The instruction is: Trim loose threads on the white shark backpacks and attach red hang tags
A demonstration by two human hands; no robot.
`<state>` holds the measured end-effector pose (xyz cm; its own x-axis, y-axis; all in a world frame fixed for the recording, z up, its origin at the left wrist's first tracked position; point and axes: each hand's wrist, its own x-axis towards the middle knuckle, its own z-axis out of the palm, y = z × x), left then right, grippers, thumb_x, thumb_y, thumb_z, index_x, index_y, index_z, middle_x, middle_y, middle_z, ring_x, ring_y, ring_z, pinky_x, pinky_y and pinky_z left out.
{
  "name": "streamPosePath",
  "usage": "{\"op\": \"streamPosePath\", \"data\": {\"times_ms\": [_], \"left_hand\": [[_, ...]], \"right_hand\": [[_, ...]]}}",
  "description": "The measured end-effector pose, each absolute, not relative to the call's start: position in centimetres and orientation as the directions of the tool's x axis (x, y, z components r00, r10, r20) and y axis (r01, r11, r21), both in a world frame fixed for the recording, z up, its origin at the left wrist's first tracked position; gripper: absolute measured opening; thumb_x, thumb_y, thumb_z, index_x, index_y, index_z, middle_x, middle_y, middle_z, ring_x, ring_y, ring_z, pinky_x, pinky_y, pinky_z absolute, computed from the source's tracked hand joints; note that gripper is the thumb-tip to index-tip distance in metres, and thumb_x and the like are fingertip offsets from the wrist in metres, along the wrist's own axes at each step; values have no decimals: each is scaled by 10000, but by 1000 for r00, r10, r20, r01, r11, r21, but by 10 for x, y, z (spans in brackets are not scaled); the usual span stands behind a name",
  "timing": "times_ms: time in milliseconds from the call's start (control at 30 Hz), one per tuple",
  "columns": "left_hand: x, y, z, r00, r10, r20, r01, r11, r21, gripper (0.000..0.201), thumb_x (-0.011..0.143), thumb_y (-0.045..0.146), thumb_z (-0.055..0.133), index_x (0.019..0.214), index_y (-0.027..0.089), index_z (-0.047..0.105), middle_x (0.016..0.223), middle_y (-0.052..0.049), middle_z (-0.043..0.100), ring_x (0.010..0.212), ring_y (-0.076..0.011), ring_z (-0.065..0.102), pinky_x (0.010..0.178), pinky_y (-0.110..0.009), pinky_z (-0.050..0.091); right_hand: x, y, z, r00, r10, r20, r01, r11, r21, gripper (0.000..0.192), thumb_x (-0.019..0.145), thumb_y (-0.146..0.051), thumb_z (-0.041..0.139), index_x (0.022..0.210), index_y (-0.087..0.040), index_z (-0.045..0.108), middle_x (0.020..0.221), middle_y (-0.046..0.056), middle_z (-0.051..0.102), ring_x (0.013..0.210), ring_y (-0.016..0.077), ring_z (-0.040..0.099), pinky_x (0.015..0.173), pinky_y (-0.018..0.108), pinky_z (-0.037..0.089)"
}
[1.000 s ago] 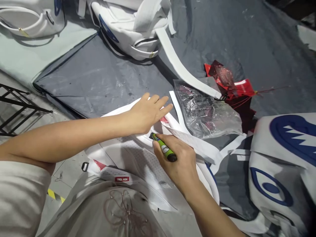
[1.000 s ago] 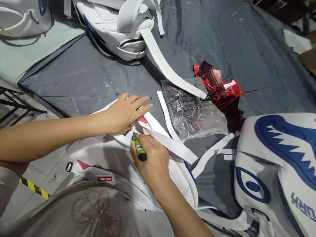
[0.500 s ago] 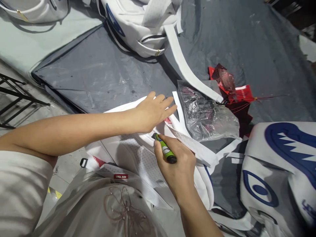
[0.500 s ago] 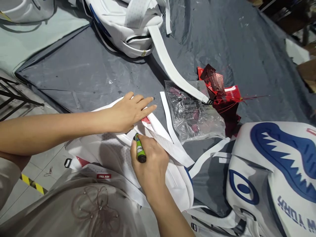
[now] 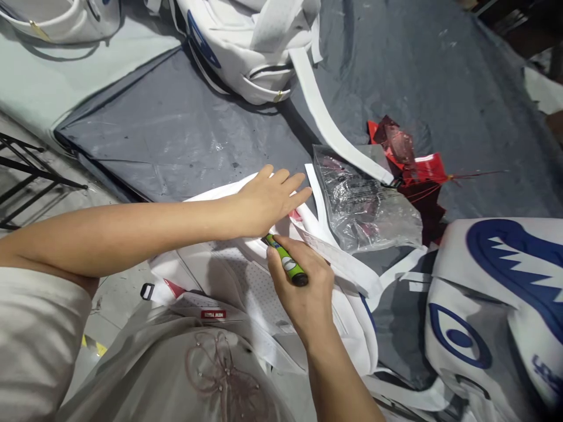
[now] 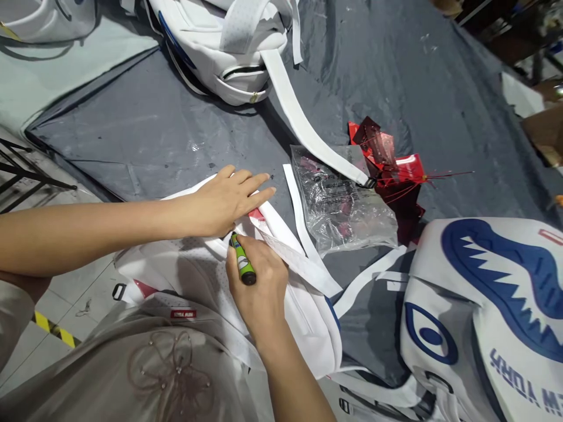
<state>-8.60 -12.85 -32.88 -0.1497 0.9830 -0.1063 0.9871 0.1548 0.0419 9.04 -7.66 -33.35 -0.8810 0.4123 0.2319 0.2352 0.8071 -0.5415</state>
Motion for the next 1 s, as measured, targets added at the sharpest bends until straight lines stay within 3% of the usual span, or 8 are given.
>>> {"op": "streamPosePath", "data": {"times_ms": [133, 533, 667, 733, 833, 1000], "left_hand": [[-86, -128, -328, -154, 981, -117, 987, 159, 38, 816, 805, 203, 597, 1545, 179, 253, 1634, -149, 269, 1355, -338, 401, 1063, -450, 327], [-90, -130, -319, -131, 977, -166, 987, 143, 66, 855, 814, 252, 632, 1564, 205, 224, 1655, -140, 214, 1395, -328, 382, 1098, -444, 341], [-102, -142, -300, -204, 916, -344, 970, 237, 54, 1200, 673, 331, 813, 1598, 291, 50, 1686, -153, 37, 1477, -433, 242, 1102, -543, 360], [-104, -150, -293, -299, 865, -402, 935, 351, 60, 1330, 638, 354, 846, 1586, 323, -86, 1680, -181, -29, 1449, -485, 272, 1024, -569, 436], [-97, -159, -292, -362, 850, -384, 912, 409, 45, 1354, 667, 279, 821, 1558, 330, -197, 1672, -201, -75, 1380, -473, 379, 906, -500, 531], [-85, -157, -304, -396, 871, -290, 916, 396, -62, 1197, 733, 118, 697, 1581, 321, -122, 1660, -207, 88, 1277, -407, 483, 803, -409, 571]], "right_hand": [[92, -76, -333, -878, 417, 235, 256, 824, -506, 184, 927, -292, 601, 1034, -194, 714, 988, 90, 760, 885, 261, 725, 817, 403, 581], [93, -73, -335, -867, 470, 165, 284, 738, -612, 185, 922, -295, 604, 1019, -199, 728, 981, 67, 765, 878, 242, 731, 801, 365, 579], [100, -75, -336, -845, 493, 207, 298, 756, -583, 186, 901, -270, 608, 1008, -192, 737, 965, 64, 770, 861, 248, 737, 795, 372, 585], [98, -79, -339, -837, 484, 254, 258, 759, -598, 172, 890, -244, 615, 994, -194, 742, 977, 67, 772, 868, 245, 739, 811, 370, 592], [88, -88, -346, -821, 456, 344, 120, 727, -676, 186, 902, -214, 602, 1029, -192, 736, 1010, 82, 768, 901, 230, 735, 838, 357, 595], [71, -94, -364, -790, 478, 384, 3, 630, -777, 199, 916, -262, 605, 1051, -198, 736, 1005, 91, 768, 909, 240, 732, 864, 393, 596]]}}
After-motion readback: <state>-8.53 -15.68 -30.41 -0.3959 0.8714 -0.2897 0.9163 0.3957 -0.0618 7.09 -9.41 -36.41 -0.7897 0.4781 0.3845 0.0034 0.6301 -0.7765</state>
